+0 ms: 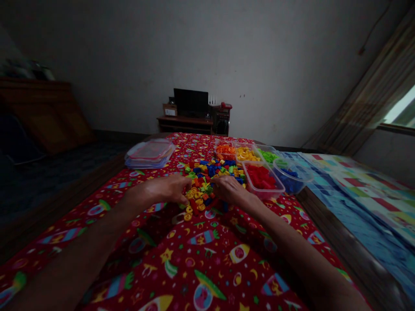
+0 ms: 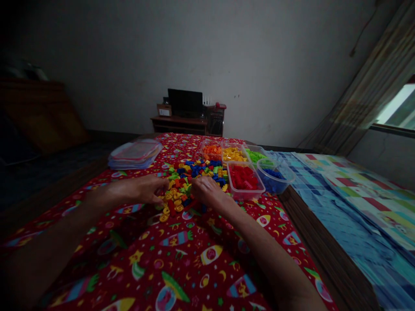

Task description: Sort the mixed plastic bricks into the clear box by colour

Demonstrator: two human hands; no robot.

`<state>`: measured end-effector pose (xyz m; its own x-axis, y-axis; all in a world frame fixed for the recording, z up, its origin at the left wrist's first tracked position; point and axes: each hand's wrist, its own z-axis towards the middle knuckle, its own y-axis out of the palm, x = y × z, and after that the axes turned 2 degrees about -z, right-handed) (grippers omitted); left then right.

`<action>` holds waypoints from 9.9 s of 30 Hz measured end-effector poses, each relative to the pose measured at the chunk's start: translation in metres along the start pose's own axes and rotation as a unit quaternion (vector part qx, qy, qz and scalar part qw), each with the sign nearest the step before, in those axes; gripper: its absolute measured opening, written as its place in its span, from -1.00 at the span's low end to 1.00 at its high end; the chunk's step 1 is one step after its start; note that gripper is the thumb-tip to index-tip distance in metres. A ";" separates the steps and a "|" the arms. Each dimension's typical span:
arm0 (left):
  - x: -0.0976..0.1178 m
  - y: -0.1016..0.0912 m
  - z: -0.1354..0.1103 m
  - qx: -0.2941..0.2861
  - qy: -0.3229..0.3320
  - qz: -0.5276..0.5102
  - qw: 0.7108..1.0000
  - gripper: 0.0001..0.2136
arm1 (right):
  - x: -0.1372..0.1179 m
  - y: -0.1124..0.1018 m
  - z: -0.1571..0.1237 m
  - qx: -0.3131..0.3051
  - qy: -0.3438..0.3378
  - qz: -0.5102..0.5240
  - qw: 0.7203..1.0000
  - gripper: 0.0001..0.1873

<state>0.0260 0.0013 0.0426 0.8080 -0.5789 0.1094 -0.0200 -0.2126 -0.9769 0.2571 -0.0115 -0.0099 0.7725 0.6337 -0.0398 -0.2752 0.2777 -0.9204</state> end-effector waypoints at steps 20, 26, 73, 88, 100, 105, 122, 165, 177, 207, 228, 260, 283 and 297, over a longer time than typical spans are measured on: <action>0.016 0.031 0.019 0.202 -0.022 -0.529 0.824 -0.29 | -0.032 -0.014 0.008 0.039 -0.097 0.108 0.989 -0.73; 0.012 0.046 0.030 0.219 -0.006 -0.503 0.836 -0.40 | -0.021 -0.020 0.010 0.021 -0.009 0.119 0.993 -0.81; -0.066 0.069 0.085 0.291 -0.094 -0.292 0.906 -0.37 | 0.041 -0.037 0.036 -0.030 0.099 0.094 0.990 -0.78; 0.001 0.052 0.062 0.216 0.097 -0.514 0.825 -0.45 | 0.019 -0.007 0.038 -0.027 0.032 0.109 0.993 -0.45; -0.016 0.049 0.070 0.172 0.103 -0.562 0.802 -0.40 | -0.001 -0.015 0.024 -0.079 0.021 0.039 0.996 -0.77; -0.031 0.036 0.062 0.153 0.104 -0.464 0.866 -0.54 | 0.012 -0.002 0.019 -0.036 0.009 0.062 0.997 -0.69; -0.030 0.026 0.050 0.202 0.047 -0.269 0.941 -0.72 | 0.007 -0.024 0.025 -0.012 0.026 0.074 0.997 -0.53; -0.078 0.041 0.053 0.097 -0.061 -0.177 0.977 -0.58 | 0.221 -0.098 0.044 -0.003 0.315 -0.144 0.938 -0.70; -0.067 0.052 0.063 0.149 -0.003 -0.211 0.966 -0.59 | 0.056 -0.058 0.019 0.023 0.180 0.115 0.977 -0.75; -0.010 0.033 0.055 0.259 0.052 -0.371 0.890 -0.62 | 0.004 -0.013 0.027 0.018 0.081 0.157 0.984 -0.60; -0.063 0.039 0.057 0.300 -0.066 -0.274 0.912 -0.66 | 0.134 -0.077 0.051 0.041 0.292 -0.057 0.954 -0.76; -0.069 0.069 0.072 0.306 -0.018 -0.245 0.920 -0.52 | -0.044 0.026 0.018 -0.013 -0.167 -0.112 0.980 -0.83; -0.031 0.028 0.043 0.146 0.156 -0.103 0.972 -0.82 | 0.016 -0.029 0.009 -0.057 0.099 -0.040 0.993 -0.76; -0.009 0.033 0.043 0.160 0.069 -0.244 0.954 -0.79 | 0.021 0.006 -0.008 0.032 -0.001 0.036 0.999 -0.74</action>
<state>0.0437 0.0337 0.0013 0.5896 -0.5748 0.5674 0.5375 -0.2451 -0.8069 0.2763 -0.0020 -0.0193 0.7488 0.6546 -0.1036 -0.3657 0.2777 -0.8884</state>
